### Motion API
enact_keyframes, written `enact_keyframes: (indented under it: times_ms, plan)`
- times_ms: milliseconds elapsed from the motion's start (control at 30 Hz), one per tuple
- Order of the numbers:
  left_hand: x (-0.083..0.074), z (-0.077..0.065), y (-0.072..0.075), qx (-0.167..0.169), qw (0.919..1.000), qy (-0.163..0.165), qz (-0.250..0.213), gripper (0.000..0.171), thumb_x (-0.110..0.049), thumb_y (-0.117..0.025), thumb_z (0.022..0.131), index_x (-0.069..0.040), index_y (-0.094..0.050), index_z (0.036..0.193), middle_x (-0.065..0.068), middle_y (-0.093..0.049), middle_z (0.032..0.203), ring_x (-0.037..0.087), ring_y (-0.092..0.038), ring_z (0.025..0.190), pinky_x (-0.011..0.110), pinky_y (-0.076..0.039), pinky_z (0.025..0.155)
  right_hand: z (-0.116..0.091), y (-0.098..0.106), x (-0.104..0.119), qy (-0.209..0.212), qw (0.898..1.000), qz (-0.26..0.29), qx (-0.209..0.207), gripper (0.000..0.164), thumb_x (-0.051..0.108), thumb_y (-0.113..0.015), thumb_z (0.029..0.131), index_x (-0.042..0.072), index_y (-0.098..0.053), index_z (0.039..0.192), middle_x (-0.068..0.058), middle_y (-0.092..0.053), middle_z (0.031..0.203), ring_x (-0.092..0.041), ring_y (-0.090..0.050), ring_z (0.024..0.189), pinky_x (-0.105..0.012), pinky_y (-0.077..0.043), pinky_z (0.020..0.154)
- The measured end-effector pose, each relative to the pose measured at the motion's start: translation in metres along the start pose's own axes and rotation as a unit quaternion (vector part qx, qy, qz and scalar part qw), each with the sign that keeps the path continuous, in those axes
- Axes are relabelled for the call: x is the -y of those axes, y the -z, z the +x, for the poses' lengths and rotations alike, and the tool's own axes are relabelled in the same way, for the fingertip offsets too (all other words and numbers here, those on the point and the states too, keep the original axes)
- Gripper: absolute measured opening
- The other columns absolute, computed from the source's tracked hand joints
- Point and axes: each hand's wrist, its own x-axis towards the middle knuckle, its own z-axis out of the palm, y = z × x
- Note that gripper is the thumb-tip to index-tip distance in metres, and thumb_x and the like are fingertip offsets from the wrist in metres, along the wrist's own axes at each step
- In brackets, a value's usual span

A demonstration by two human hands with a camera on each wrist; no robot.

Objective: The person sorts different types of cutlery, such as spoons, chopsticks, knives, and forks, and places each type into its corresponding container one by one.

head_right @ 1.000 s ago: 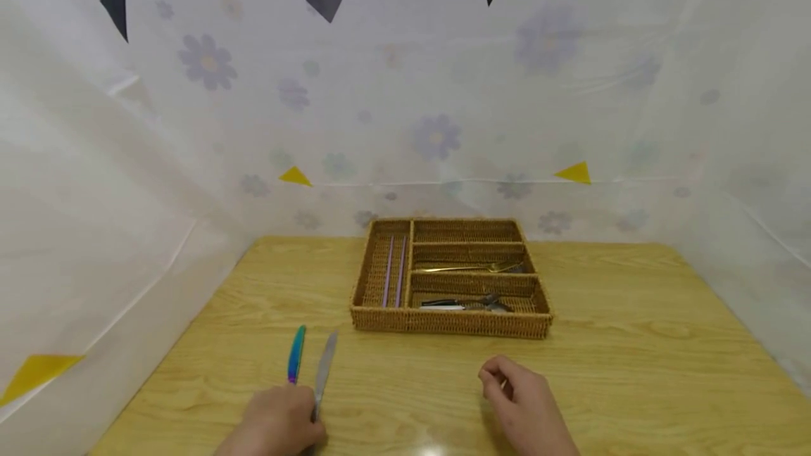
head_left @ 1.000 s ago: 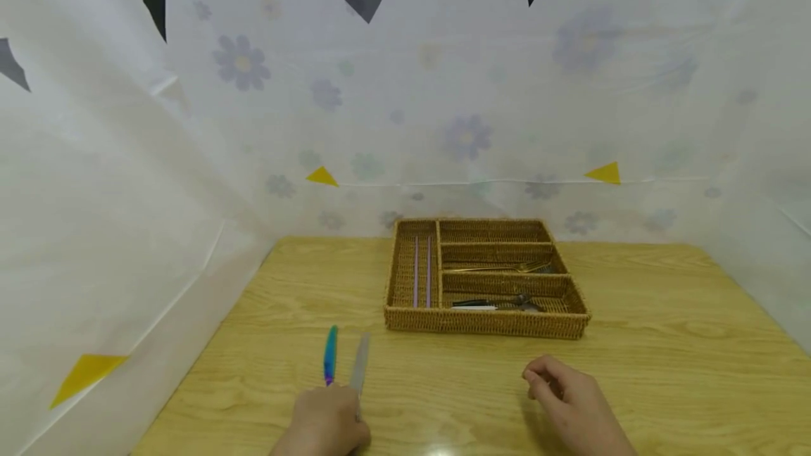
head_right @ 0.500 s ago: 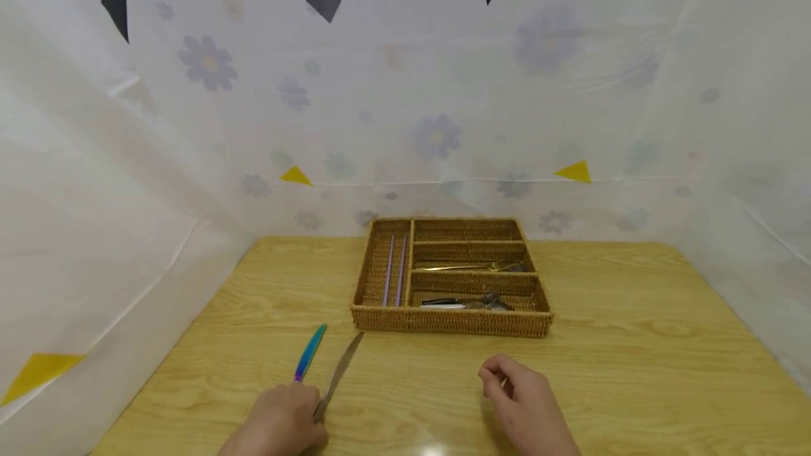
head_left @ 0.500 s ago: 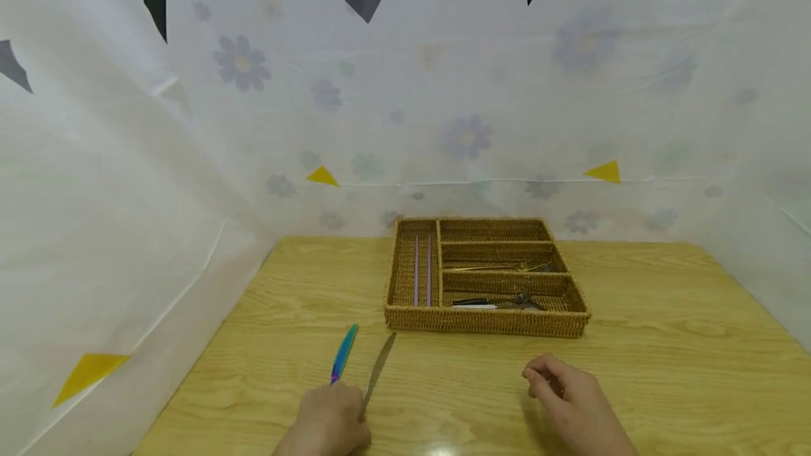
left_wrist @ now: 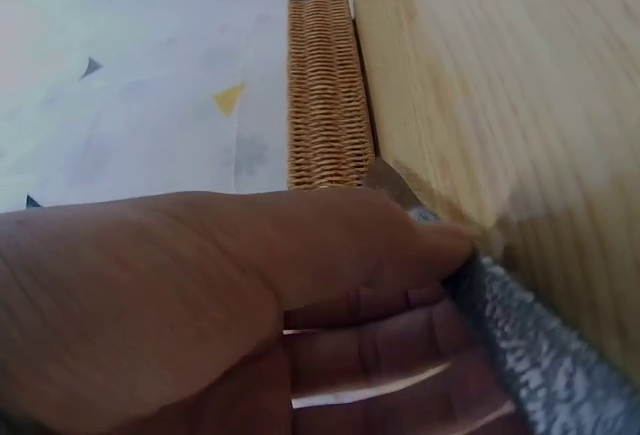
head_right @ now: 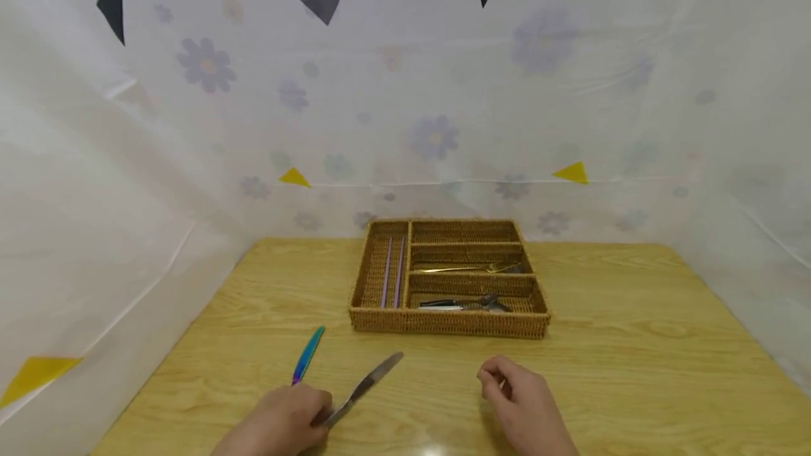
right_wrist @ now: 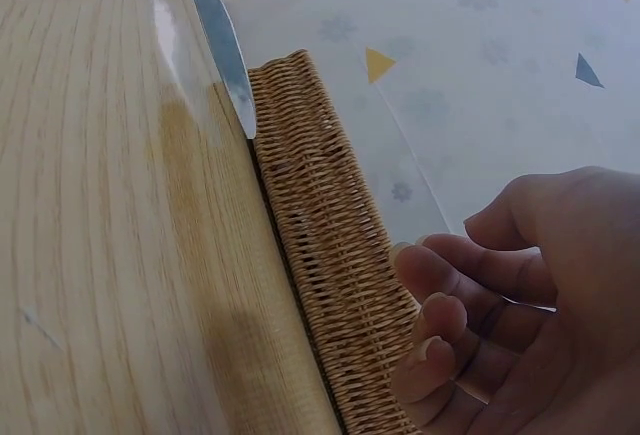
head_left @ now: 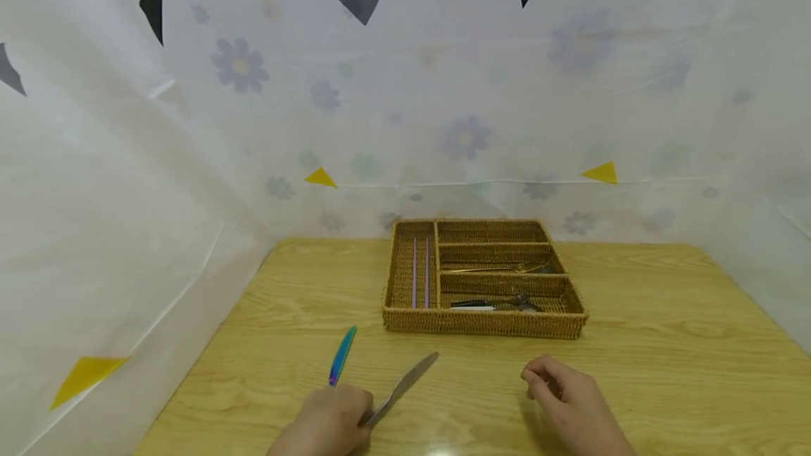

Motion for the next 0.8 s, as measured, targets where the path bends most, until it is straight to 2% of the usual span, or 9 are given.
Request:
enact_keyframes:
  times_ms: [167, 300, 400, 500, 633, 800]
  plan:
    - [-0.001, 0.001, 0.005, -0.027, 0.9981, -0.053, -0.016, 0.013, -0.019, -0.070, 0.082, -0.020, -0.062, 0.071, -0.016, -0.052, 0.063, -0.001, -0.040, 0.052, 0.017, -0.036, 0.047, 0.001, -0.001, 0.000, -0.004, 1.000, -0.003, -0.004, 0.025, 0.034, -0.051, 0.097, 0.013, -0.064, 0.100, 0.002, -0.063, 0.077, -0.006, -0.055, 0.064, -0.022, -0.042, 0.053]
    - [-0.002, 0.003, 0.015, -0.034, 0.9955, -0.070, -0.055, 0.008, -0.020, -0.070, 0.082, -0.021, -0.066, 0.075, -0.018, -0.057, 0.068, -0.002, -0.044, 0.056, 0.016, -0.039, 0.050, 0.002, -0.001, 0.000, -0.004, 1.000, -0.007, -0.005, 0.025, 0.034, -0.051, 0.097, 0.013, -0.064, 0.099, 0.002, -0.062, 0.076, -0.007, -0.052, 0.061, -0.022, -0.040, 0.050]
    - [-0.005, 0.008, 0.027, -0.051, 0.9928, -0.088, -0.063, 0.007, -0.020, -0.070, 0.083, -0.021, -0.067, 0.077, -0.017, -0.062, 0.071, -0.005, -0.048, 0.059, 0.016, -0.041, 0.052, 0.002, -0.001, 0.000, -0.007, 1.000, -0.005, -0.006, 0.024, 0.033, -0.051, 0.097, 0.013, -0.064, 0.099, 0.001, -0.062, 0.076, -0.007, -0.052, 0.059, -0.023, -0.040, 0.049]
    - [-0.009, 0.017, 0.041, -0.097, 0.9878, -0.116, -0.037, 0.004, -0.021, -0.069, 0.084, -0.020, -0.067, 0.081, -0.015, -0.065, 0.075, -0.006, -0.051, 0.062, 0.014, -0.043, 0.053, 0.002, -0.001, -0.001, -0.013, 1.000, -0.003, -0.006, 0.025, 0.034, -0.050, 0.097, 0.013, -0.064, 0.100, 0.001, -0.062, 0.077, -0.007, -0.052, 0.060, -0.023, -0.040, 0.050]
    - [-0.022, 0.035, 0.061, -0.157, 0.9790, -0.129, 0.017, 0.004, -0.023, -0.066, 0.086, -0.020, -0.066, 0.088, -0.012, -0.065, 0.078, -0.004, -0.048, 0.060, 0.014, -0.040, 0.050, 0.002, 0.000, -0.001, -0.017, 1.000, -0.003, 0.000, 0.026, 0.035, -0.050, 0.097, 0.013, -0.063, 0.100, 0.001, -0.062, 0.077, -0.008, -0.053, 0.062, -0.023, -0.040, 0.051]
    - [-0.043, 0.070, 0.086, -0.203, 0.9657, -0.142, 0.079, 0.006, -0.025, -0.062, 0.091, -0.020, -0.065, 0.092, -0.009, -0.065, 0.079, 0.001, -0.047, 0.057, 0.016, -0.039, 0.048, 0.002, 0.000, -0.001, -0.002, 1.000, -0.003, 0.008, 0.027, 0.035, -0.051, 0.096, 0.011, -0.063, 0.101, 0.000, -0.062, 0.077, -0.007, -0.054, 0.062, -0.023, -0.041, 0.050]
